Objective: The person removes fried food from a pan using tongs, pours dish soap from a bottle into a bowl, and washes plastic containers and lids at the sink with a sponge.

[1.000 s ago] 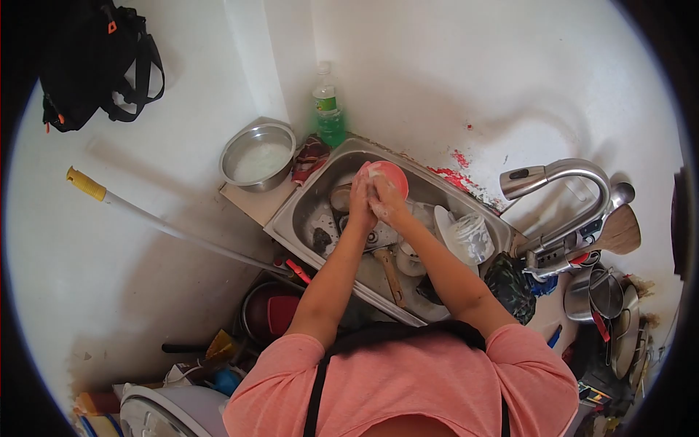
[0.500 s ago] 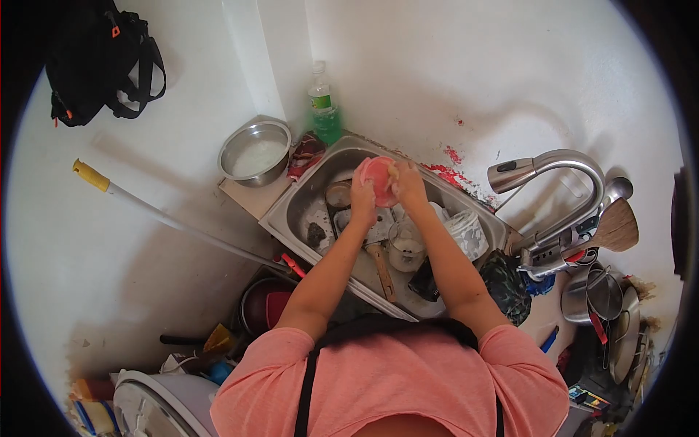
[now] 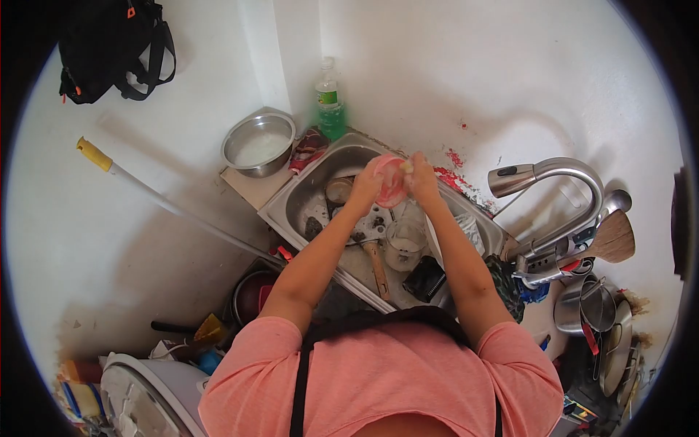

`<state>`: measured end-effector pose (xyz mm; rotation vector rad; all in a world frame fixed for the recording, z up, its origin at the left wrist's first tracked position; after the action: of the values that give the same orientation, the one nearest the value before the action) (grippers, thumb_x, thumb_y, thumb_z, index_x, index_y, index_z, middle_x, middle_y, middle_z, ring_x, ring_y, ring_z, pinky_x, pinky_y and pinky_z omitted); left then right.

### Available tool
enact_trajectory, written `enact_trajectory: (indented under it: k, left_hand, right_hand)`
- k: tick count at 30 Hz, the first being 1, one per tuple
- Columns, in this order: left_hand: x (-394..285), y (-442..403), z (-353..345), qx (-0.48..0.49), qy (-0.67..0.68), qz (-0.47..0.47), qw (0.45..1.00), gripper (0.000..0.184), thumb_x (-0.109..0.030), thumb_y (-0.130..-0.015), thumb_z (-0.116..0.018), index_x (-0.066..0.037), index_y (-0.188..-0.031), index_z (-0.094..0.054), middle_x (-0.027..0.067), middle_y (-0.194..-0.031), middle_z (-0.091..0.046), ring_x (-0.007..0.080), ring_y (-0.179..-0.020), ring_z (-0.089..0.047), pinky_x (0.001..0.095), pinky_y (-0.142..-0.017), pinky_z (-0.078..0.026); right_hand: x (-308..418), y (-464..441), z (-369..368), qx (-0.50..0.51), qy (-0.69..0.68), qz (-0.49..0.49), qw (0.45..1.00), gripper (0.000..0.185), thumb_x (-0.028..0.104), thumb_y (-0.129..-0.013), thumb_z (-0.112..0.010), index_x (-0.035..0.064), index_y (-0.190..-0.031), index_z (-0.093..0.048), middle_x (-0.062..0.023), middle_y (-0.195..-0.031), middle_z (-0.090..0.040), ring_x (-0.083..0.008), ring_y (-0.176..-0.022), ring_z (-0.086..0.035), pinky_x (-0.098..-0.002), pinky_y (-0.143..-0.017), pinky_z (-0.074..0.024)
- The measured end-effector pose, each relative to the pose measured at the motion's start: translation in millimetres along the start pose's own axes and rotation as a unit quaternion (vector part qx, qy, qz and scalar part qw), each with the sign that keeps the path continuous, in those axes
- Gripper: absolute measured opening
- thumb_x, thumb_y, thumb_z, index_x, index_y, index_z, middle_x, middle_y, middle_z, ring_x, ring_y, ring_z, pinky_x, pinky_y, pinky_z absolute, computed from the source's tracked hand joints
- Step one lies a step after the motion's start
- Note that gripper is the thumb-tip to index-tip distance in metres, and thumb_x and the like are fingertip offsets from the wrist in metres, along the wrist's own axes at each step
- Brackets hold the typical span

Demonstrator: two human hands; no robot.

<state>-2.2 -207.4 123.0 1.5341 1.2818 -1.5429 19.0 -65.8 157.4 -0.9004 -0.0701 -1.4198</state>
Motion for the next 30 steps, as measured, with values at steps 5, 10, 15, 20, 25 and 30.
enact_trajectory:
  k: [5,10,15,20,25,30]
  left_hand:
    - [15,-17,-10,0.076,-0.039,0.045,0.995,0.045,-0.004,-0.081,-0.043,-0.005,-0.125,-0.051,0.0085,-0.120,-0.056,0.0167,-0.110,-0.052,0.0285,-0.094,-0.040]
    - [-29,-7,-2,0.084,-0.175,-0.028,0.981,0.039,-0.007,-0.082,-0.044,-0.008,-0.120,-0.056,0.0111,-0.112,-0.061,0.0205,-0.103,-0.057,0.0308,-0.090,-0.043]
    - [-38,-1,-9,0.096,-0.260,-0.079,0.958,0.038,-0.009,-0.082,-0.043,-0.006,-0.118,-0.056,0.0189,-0.110,-0.062,0.0310,-0.103,-0.060,0.0357,-0.089,-0.045]
    - [-39,-5,-14,0.110,-0.323,-0.031,0.939,0.041,-0.008,-0.079,-0.043,-0.005,-0.118,-0.055,0.0184,-0.110,-0.062,0.0307,-0.103,-0.060,0.0366,-0.090,-0.044]
    - [-70,-7,1,0.046,-0.228,-0.141,0.962,0.039,-0.009,-0.080,-0.042,-0.003,-0.116,-0.055,0.0213,-0.110,-0.060,0.0375,-0.105,-0.057,0.0392,-0.090,-0.045]
    - [-68,-8,5,-0.035,-0.155,-0.162,0.974,0.044,-0.004,-0.077,-0.041,-0.004,-0.120,-0.054,0.0179,-0.114,-0.060,0.0324,-0.109,-0.057,0.0361,-0.094,-0.043]
  right_hand:
    - [67,-9,21,0.102,0.017,0.186,0.977,0.030,0.004,-0.076,-0.059,0.0053,-0.101,-0.043,-0.0220,-0.099,-0.055,-0.0420,-0.084,-0.056,-0.0466,-0.069,-0.0449]
    - [9,-18,21,0.159,-0.052,-0.056,0.984,0.030,0.003,-0.072,-0.061,0.0049,-0.097,-0.045,-0.0207,-0.093,-0.056,-0.0410,-0.086,-0.056,-0.0467,-0.069,-0.0448]
    - [22,-17,8,0.146,0.043,0.122,0.981,0.029,0.013,-0.069,-0.070,0.0045,-0.088,-0.050,-0.0183,-0.083,-0.060,-0.0354,-0.076,-0.060,-0.0414,-0.066,-0.0468]
    - [65,-26,22,0.152,0.015,0.238,0.959,0.029,0.023,-0.070,-0.072,0.0056,-0.086,-0.055,-0.0171,-0.080,-0.060,-0.0322,-0.073,-0.060,-0.0380,-0.064,-0.0467]
    - [0,-24,19,0.172,-0.137,-0.135,0.966,0.020,0.020,-0.076,-0.065,0.0068,-0.089,-0.056,-0.0097,-0.080,-0.057,-0.0211,-0.075,-0.059,-0.0348,-0.062,-0.0462]
    - [-40,15,-31,0.046,-0.530,-0.266,0.804,0.025,0.016,-0.075,-0.066,0.0075,-0.097,-0.056,-0.0039,-0.082,-0.057,-0.0158,-0.074,-0.058,-0.0298,-0.059,-0.0471]
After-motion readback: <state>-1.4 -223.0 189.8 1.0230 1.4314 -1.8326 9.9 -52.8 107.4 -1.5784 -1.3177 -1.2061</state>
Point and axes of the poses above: each hand's wrist, its own y-axis away from the middle knuckle, its own z-axis out of the back of the hand, x = y × z, the point moved 8 cm from there along -y, towards the middle knuckle
